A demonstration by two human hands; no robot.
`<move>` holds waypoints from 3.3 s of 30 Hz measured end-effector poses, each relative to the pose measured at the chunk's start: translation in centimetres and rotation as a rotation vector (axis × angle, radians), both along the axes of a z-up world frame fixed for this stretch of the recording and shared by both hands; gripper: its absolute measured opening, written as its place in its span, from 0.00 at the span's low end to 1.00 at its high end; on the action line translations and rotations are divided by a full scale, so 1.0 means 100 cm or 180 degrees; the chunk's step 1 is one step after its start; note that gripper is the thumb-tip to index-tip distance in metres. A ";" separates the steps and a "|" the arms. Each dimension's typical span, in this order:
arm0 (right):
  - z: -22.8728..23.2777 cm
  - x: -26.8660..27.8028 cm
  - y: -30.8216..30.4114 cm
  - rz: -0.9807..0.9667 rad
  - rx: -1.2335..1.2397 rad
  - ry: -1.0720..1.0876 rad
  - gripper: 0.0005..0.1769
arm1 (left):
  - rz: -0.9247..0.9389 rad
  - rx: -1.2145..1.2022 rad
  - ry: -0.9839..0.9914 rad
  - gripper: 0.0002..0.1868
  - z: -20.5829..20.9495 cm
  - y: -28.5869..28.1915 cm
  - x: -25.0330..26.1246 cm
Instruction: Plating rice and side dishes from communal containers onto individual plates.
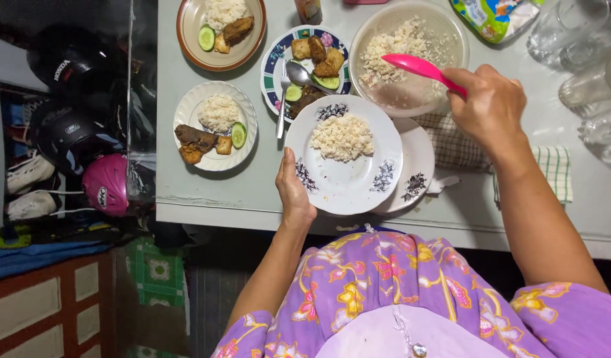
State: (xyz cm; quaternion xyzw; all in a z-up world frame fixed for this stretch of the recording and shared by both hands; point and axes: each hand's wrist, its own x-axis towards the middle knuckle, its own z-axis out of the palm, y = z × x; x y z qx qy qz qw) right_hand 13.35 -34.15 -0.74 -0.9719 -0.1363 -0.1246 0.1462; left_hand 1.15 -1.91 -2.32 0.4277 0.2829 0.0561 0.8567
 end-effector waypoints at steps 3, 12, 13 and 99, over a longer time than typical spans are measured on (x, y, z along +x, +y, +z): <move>-0.022 0.024 0.007 -0.0019 -0.0142 0.0109 0.14 | 0.0095 0.0030 0.0057 0.31 0.002 -0.004 0.000; -0.036 0.028 0.008 0.0239 -0.0245 0.0602 0.20 | 0.0290 0.0082 0.0190 0.34 -0.005 -0.018 0.000; -0.027 0.027 0.008 0.0246 -0.0244 0.0605 0.20 | 0.0297 0.0083 0.0193 0.34 -0.006 -0.019 0.000; -0.007 0.042 -0.009 0.0495 -0.0456 0.0824 0.15 | 0.0428 0.0255 0.0275 0.33 -0.009 -0.023 -0.014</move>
